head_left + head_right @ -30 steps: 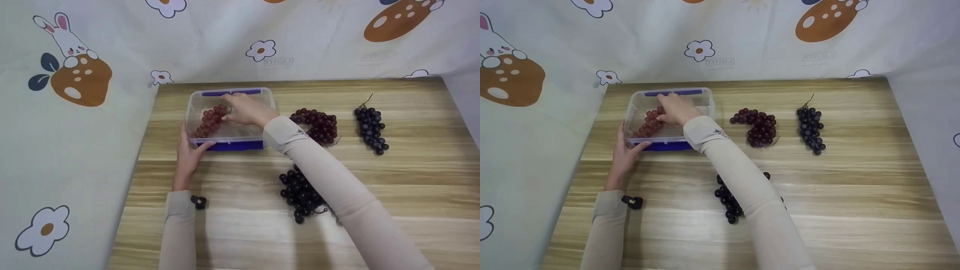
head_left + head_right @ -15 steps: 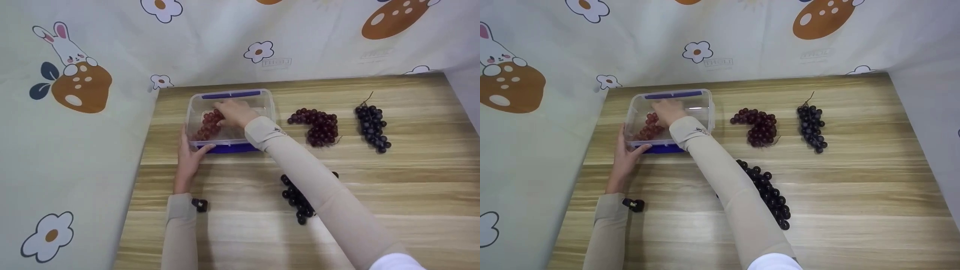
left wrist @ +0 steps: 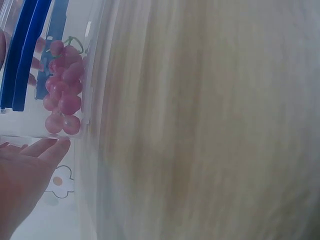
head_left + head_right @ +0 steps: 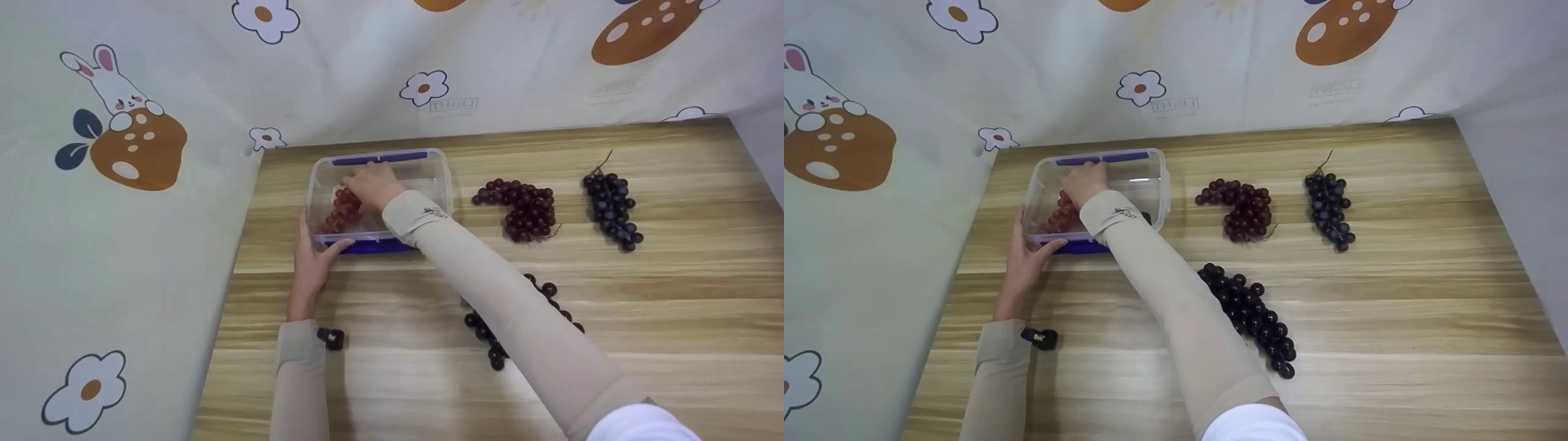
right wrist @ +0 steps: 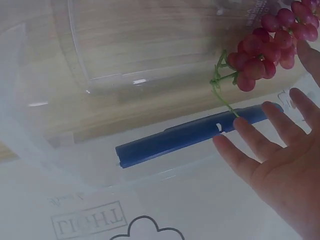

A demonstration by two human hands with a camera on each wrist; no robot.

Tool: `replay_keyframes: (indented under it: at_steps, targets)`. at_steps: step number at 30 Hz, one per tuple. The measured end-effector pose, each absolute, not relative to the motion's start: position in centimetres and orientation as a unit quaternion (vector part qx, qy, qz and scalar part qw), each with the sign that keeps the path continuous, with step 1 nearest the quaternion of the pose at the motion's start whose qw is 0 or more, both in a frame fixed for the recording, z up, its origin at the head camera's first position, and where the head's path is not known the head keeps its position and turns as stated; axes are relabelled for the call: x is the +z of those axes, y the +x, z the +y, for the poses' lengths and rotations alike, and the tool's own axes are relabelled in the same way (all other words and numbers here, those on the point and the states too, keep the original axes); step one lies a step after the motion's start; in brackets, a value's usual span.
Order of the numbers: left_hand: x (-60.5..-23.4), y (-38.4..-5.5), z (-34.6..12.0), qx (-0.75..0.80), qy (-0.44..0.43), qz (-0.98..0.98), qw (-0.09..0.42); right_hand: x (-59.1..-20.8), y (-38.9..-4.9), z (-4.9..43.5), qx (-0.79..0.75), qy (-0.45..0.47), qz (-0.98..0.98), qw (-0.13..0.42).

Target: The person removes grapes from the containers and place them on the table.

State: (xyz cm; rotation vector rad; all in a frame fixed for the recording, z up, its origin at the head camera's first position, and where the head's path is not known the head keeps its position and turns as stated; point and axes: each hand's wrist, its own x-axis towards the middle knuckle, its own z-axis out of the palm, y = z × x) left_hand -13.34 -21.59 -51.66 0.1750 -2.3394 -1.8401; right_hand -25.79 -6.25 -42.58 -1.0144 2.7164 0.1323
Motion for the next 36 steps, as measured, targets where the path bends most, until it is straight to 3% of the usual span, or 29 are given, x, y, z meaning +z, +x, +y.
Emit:
replay_keyframes:
  at_steps: [18, 36]
  targets:
    - [-51.9, -13.2, -21.8, -0.606, 0.057, -0.79, 0.071, -43.8, -26.0, -7.3, 0.041, -0.391, 0.911, 0.128]
    - [-51.8, -13.4, -21.9, -0.591, 0.047, -0.801, 0.084, -44.6, -27.0, -8.2, 0.026, -0.363, 0.92, 0.143]
